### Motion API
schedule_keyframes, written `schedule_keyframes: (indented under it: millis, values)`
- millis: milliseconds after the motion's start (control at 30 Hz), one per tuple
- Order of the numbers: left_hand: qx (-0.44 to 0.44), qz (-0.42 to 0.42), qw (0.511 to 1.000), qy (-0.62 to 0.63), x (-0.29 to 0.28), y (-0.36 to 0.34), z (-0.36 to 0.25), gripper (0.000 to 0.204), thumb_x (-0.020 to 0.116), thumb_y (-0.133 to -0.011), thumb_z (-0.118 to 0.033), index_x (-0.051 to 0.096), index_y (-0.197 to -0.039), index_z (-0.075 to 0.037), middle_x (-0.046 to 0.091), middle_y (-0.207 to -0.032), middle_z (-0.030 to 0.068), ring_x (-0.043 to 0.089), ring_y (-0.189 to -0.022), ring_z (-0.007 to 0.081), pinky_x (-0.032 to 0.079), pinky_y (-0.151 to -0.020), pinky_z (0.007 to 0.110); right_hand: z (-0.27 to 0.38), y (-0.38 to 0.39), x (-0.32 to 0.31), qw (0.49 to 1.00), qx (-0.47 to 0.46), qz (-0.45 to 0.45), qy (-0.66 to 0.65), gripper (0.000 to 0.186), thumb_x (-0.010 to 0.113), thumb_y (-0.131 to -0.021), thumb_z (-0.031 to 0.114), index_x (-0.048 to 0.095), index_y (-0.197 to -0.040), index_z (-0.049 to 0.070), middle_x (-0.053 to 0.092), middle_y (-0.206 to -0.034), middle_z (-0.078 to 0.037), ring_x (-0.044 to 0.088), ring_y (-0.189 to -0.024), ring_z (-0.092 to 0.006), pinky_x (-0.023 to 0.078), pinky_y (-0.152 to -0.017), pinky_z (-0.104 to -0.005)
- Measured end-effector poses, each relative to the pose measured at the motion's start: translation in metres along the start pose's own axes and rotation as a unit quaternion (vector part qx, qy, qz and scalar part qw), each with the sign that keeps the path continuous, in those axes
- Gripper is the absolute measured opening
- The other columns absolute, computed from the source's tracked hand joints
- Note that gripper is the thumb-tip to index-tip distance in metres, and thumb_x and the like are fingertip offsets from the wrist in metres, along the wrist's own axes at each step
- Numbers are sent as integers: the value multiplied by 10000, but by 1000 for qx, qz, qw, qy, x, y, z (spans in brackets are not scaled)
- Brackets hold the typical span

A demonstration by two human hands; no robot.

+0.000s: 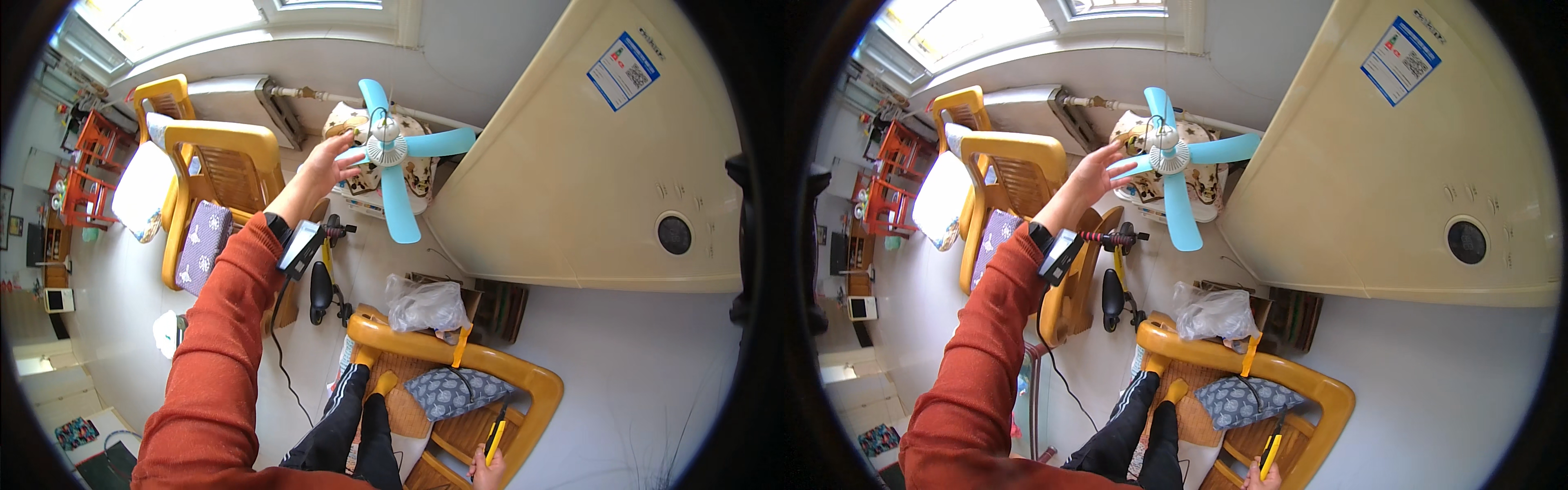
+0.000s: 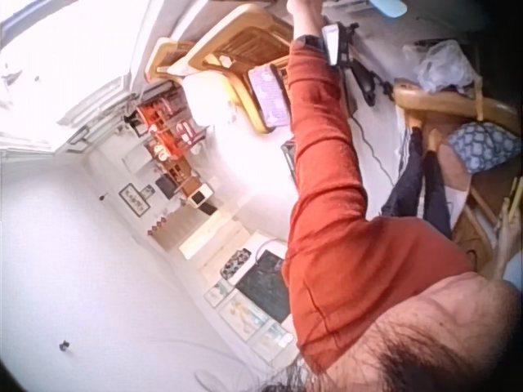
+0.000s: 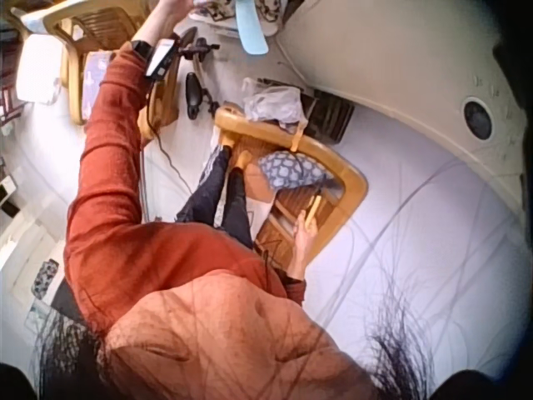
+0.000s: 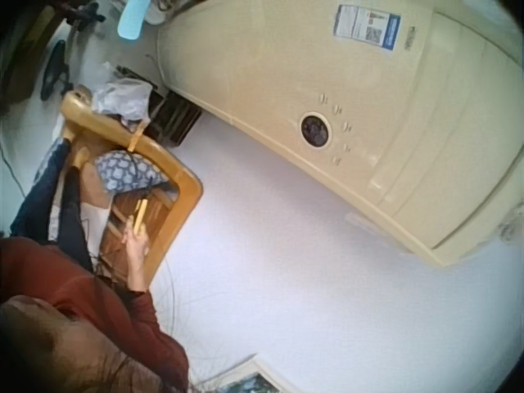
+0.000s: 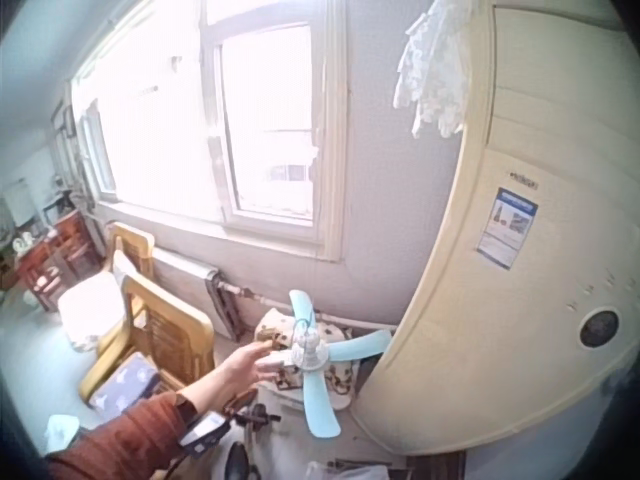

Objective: The person stands on a chair and uses a utility knife to cut wires on the ceiling, then hangs a small ceiling fan from the ceiling hook. The person also moves a child's balance bike and adjusts a cushion on a chair during the process.

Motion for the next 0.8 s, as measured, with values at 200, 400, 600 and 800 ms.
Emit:
schedule_keyframes:
  millis: [200,400,600,800]
  values:
    - [-37,-71,994,67,-94,112,60,288,595,-881,-274,478,-1106,-138,478,-1148,38,559,-1091,270,513,-803,379,-6,1,-10,998,-30,51,-8,184,588,-910,244,560,-919,63,535,-663,1,476,-511,-69,395,-459,-207]
    - [-52,-251,957,135,-216,336,127,600,608,-866,-333,326,-1347,-111,392,-1354,72,517,-1156,267,443,-882,405,-10,-23,-4,988,-113,105,-3,118,549,-910,124,517,-1002,58,458,-605,11,418,-419,-57,366,-367,-203]
    - [-13,-452,860,235,-273,560,186,526,611,-855,-347,401,-1291,-141,422,-1333,91,517,-1140,259,416,-905,429,16,-21,32,961,-181,207,41,144,559,-909,138,530,-1021,52,461,-612,19,402,-423,-46,349,-372,-189]
    - [37,-479,824,299,-259,642,221,412,599,-867,-339,461,-1202,-142,505,-1196,65,547,-1062,235,431,-864,412,17,-6,47,941,-203,251,100,144,550,-910,113,525,-1028,34,468,-626,16,404,-447,-45,355,-390,-195]
Point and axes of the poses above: each hand's wrist, its own y-axis away from the middle knuckle, its own x-axis out of the palm, z = x × y, the point moved 1 cm from there along -y, towards the middle knuckle
